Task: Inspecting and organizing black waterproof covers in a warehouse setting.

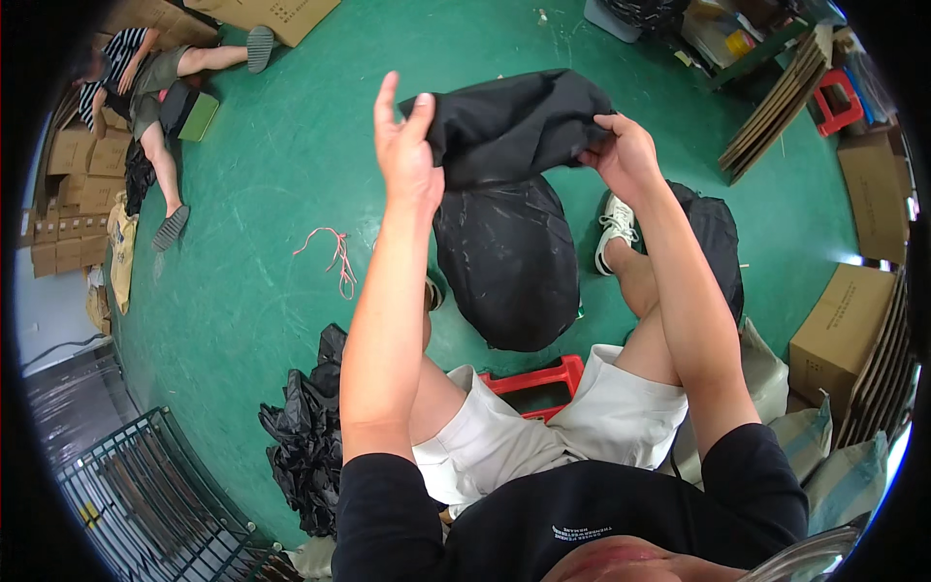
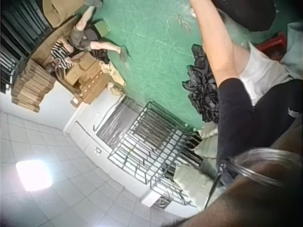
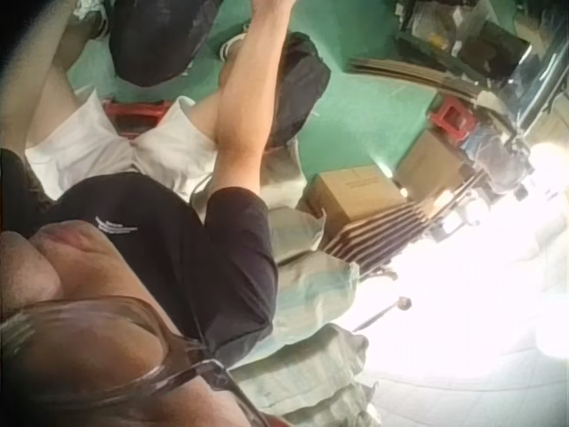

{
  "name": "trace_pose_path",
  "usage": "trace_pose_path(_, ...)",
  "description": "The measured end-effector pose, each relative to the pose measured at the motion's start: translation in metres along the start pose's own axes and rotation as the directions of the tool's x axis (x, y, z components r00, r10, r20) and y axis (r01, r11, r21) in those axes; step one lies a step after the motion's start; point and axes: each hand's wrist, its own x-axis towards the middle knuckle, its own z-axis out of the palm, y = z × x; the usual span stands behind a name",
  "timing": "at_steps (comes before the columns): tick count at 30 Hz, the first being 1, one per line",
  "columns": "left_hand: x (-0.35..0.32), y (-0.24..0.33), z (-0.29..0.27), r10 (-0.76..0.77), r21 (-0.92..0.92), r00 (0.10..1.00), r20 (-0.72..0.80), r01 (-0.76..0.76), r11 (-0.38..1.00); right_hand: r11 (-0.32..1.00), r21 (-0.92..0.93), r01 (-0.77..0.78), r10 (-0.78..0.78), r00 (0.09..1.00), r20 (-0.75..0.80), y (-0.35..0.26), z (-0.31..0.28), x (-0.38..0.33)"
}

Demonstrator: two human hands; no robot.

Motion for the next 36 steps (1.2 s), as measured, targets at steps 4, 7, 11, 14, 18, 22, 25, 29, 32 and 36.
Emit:
trace_pose_path(4, 0.0, -0.006, -0.013, -0.118, 0.218, 0.992, -0.032, 0.122, 0.968, 0.939, 0.337, -0.069, 0.036, 0.994, 0.104, 0.004, 0.01, 0.002)
trace_pose_path(7, -0.005, -0.017, -0.008, -0.046, 0.375, 0.996, 0.082, 0.012, 0.927, 0.929, 0.369, -0.037, 0.046, 0.999, -0.016, 0.004, 0.01, 0.006)
trace_pose_path(11, -0.006, -0.003, -0.001, -0.104, 0.064, 0.986, 0.13, 0.097, 0.993, 0.952, 0.305, 0.027, -0.022, 1.0, -0.02, 0.005, 0.006, 0.012)
trace_pose_path(14, -0.003, 0.007, -0.005, -0.097, -0.006, 0.995, -0.036, 0.097, 0.995, 0.989, 0.146, -0.015, 0.018, 1.0, -0.021, 0.015, 0.017, 0.011)
trace_pose_path(18, 0.011, -0.006, -0.023, -0.24, -0.055, 0.951, -0.196, 0.234, 0.971, 0.983, 0.181, -0.003, 0.015, 0.998, -0.063, 0.016, 0.037, 0.015)
trace_pose_path(22, 0.012, -0.02, -0.02, -0.323, -0.081, 0.901, -0.291, 0.313, 0.946, 0.976, 0.216, -0.023, 0.04, 0.996, -0.075, 0.03, 0.048, 0.038)
trace_pose_path(25, 0.02, -0.002, -0.008, -0.018, -0.011, 0.991, -0.136, 0.017, 1.0, 0.953, 0.279, 0.118, -0.131, 0.991, 0.029, 0.025, 0.065, 0.046)
trace_pose_path(29, 0.018, 0.011, -0.012, 0.153, 0.1, 0.977, -0.149, -0.139, 0.985, 0.942, 0.226, 0.248, -0.244, 0.969, -0.047, 0.026, 0.068, 0.052)
trace_pose_path(32, 0.016, -0.026, -0.047, 0.063, 0.236, 0.927, -0.37, 0.028, 0.971, 0.967, -0.069, 0.246, -0.256, 0.93, -0.263, 0.058, 0.055, 0.059)
trace_pose_path(36, -0.019, -0.1, -0.136, 0.028, 0.518, 0.843, -0.538, 0.304, 0.799, 0.971, -0.183, -0.152, 0.071, 0.919, -0.387, 0.14, -0.004, 0.077)
